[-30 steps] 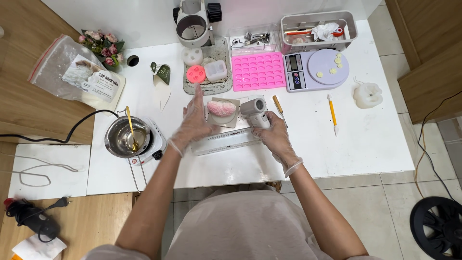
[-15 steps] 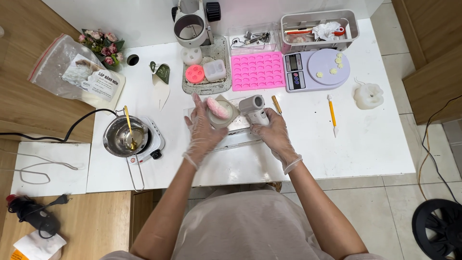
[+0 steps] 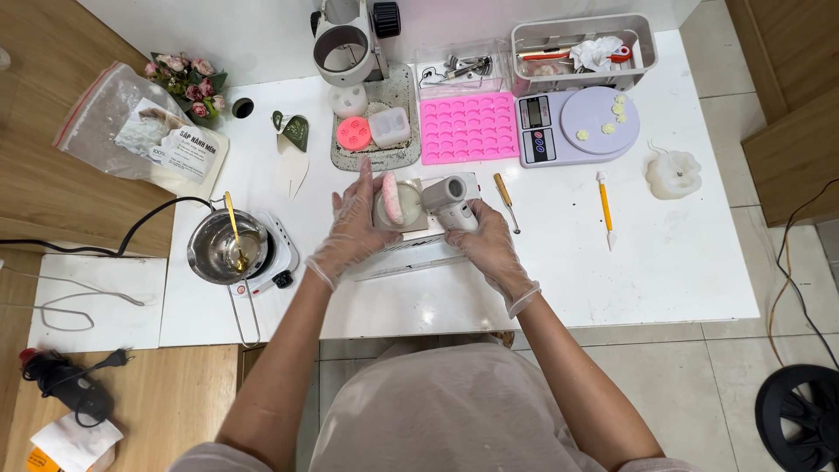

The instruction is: Smoothing the top surface of a pink wax candle using a handheld heat gun.

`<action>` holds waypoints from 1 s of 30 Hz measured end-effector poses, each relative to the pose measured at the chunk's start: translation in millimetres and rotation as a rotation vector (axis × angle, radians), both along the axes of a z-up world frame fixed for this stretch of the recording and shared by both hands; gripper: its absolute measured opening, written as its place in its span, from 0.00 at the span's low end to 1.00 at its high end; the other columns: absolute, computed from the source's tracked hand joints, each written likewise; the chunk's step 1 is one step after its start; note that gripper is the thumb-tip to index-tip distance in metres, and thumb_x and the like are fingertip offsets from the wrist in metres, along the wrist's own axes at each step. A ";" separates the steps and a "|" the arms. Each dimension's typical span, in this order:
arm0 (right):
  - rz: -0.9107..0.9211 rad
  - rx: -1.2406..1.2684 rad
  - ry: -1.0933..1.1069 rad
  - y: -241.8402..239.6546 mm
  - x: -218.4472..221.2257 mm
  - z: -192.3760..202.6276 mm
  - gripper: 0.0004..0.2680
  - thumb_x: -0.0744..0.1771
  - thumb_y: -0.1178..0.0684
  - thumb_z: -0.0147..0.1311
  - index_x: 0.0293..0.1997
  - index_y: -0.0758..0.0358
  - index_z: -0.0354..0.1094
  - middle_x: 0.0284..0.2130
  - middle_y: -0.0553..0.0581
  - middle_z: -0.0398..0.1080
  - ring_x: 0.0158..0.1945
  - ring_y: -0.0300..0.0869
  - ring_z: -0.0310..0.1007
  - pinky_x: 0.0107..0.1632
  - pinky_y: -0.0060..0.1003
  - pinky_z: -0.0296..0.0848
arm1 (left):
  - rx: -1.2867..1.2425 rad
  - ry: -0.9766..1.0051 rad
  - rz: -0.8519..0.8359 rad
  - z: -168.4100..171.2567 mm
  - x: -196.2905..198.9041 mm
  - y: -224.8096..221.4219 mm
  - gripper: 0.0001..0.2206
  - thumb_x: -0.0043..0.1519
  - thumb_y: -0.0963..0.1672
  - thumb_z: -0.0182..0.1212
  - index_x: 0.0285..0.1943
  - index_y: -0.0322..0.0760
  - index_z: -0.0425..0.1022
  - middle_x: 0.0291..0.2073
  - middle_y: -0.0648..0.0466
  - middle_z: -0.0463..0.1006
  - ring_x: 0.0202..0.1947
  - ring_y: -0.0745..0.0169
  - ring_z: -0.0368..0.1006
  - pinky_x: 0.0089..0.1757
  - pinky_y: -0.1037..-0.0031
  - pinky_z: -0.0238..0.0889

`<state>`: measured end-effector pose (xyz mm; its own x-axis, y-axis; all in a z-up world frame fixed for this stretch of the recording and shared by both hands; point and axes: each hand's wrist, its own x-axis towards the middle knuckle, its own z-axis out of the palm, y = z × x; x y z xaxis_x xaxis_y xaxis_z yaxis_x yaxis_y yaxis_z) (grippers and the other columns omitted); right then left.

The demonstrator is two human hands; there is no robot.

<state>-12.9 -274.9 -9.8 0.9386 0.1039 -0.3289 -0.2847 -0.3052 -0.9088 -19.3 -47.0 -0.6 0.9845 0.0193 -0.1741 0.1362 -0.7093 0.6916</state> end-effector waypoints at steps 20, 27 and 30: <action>0.210 -0.212 -0.122 13.8 26.7 -2.3 0.15 0.58 0.56 0.62 0.47 0.62 0.72 0.41 0.64 0.77 0.53 0.62 0.75 0.53 0.52 0.71 | -0.034 -0.083 -0.029 -33.0 -1.9 15.3 0.67 0.40 0.48 0.84 0.80 0.32 0.26 0.72 0.45 0.60 0.74 0.42 0.48 0.69 0.47 0.16; 0.208 -0.222 -0.113 14.5 27.4 -4.3 0.15 0.58 0.56 0.61 0.48 0.61 0.72 0.42 0.63 0.77 0.53 0.61 0.75 0.54 0.52 0.71 | -0.013 -0.075 -0.032 -35.3 -0.2 16.1 0.67 0.40 0.48 0.84 0.80 0.31 0.27 0.72 0.46 0.61 0.74 0.43 0.49 0.70 0.47 0.16; 0.203 -0.198 -0.103 13.1 26.5 -0.7 0.15 0.58 0.56 0.61 0.48 0.62 0.72 0.42 0.64 0.77 0.54 0.62 0.74 0.54 0.52 0.70 | -0.015 -0.072 -0.025 -32.0 -1.7 14.2 0.67 0.40 0.48 0.84 0.79 0.31 0.27 0.72 0.46 0.61 0.74 0.43 0.49 0.70 0.48 0.16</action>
<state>13.6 -261.8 -10.6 0.9348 0.2359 -0.2656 -0.1093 -0.5206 -0.8468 -21.0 -32.8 -32.7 0.9947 -0.0071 -0.1025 0.0682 -0.7011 0.7098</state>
